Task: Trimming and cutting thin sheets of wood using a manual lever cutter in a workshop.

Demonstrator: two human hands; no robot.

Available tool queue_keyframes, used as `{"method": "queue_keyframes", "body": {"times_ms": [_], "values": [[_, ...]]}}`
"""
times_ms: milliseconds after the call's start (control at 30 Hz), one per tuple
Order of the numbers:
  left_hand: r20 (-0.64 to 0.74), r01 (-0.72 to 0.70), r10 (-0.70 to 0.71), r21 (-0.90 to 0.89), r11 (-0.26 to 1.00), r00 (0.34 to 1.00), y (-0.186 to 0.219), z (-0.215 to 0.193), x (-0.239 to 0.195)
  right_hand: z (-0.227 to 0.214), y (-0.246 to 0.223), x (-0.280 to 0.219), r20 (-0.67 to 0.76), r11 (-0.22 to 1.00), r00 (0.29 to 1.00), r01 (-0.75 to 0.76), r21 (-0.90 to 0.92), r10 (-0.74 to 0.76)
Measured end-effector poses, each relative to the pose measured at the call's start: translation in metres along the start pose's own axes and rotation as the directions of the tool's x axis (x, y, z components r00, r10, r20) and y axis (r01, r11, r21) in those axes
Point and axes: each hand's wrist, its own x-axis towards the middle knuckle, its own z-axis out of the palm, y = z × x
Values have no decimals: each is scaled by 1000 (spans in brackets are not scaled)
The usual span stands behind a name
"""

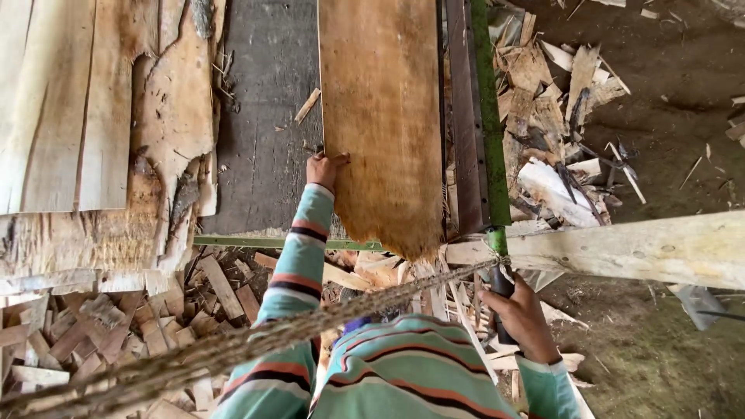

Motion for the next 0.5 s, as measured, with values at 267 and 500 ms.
{"method": "queue_keyframes", "body": {"times_ms": [267, 500], "values": [[-287, -16, -343, -787, 617, 894, 116, -18, -57, -5, -29, -20, -16, 990, 999, 36, -138, -38], [-417, -148, -665, -894, 423, 619, 177, 38, -106, -11, -62, -41, -6, 997, 997, 70, -30, -70]]}}
